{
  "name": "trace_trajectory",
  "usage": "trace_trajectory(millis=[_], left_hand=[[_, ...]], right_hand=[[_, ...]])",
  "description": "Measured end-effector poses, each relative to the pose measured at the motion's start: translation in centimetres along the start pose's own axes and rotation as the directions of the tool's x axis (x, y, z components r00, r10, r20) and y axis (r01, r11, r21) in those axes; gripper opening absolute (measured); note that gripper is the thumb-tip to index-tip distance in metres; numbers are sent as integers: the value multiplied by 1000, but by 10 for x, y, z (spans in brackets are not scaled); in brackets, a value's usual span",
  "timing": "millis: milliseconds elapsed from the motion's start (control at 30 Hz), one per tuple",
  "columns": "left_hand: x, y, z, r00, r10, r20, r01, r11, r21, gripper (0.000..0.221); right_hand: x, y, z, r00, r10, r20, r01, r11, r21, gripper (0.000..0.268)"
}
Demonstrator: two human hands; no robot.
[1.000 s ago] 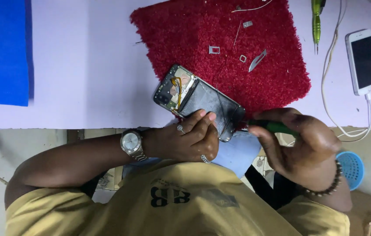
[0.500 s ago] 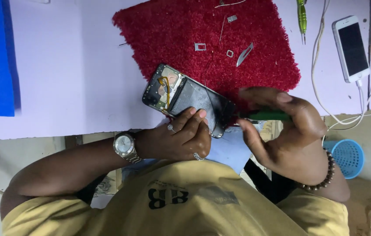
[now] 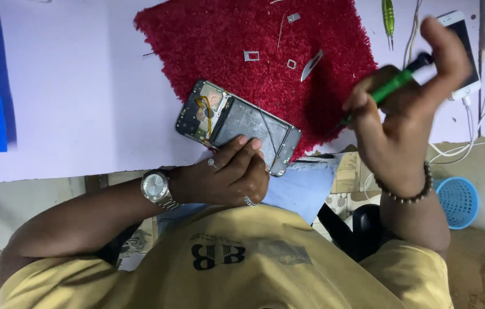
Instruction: The person is disassembling a mobile phone, removing screws and internal components using a screwdriver and manual prying.
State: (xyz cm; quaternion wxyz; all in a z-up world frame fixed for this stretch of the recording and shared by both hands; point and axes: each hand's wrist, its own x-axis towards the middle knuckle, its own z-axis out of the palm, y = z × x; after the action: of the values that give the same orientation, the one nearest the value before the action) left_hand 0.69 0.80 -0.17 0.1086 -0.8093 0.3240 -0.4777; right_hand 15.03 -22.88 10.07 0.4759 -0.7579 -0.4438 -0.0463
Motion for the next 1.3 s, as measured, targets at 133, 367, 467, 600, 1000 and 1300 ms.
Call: trace_trajectory(millis=[133,367,467,600,1000,1300], left_hand=[[2,4,2,999,-44,19,44,999,-28,18],[-1,8,6,999,-44,15,44,999,9,25],[-3,7,6,1000,-24,-12,23,999,-22,25],[-6,8,7,998,-31,-47,27,996,-85,25],[-17,-2,7,967,49,-251,-106,970,-219,16],[-16,-5,8,929,2,-371,-171,889,-424,2]], right_hand=[[21,27,9,940,333,81,-318,935,-155,57],[13,45,19,946,306,104,-203,813,-546,63],[15,46,20,939,329,102,-208,777,-594,64],[14,51,19,943,307,131,-166,772,-613,59],[16,52,18,943,301,141,-163,790,-591,56],[18,53,19,951,273,148,-127,776,-617,54]])
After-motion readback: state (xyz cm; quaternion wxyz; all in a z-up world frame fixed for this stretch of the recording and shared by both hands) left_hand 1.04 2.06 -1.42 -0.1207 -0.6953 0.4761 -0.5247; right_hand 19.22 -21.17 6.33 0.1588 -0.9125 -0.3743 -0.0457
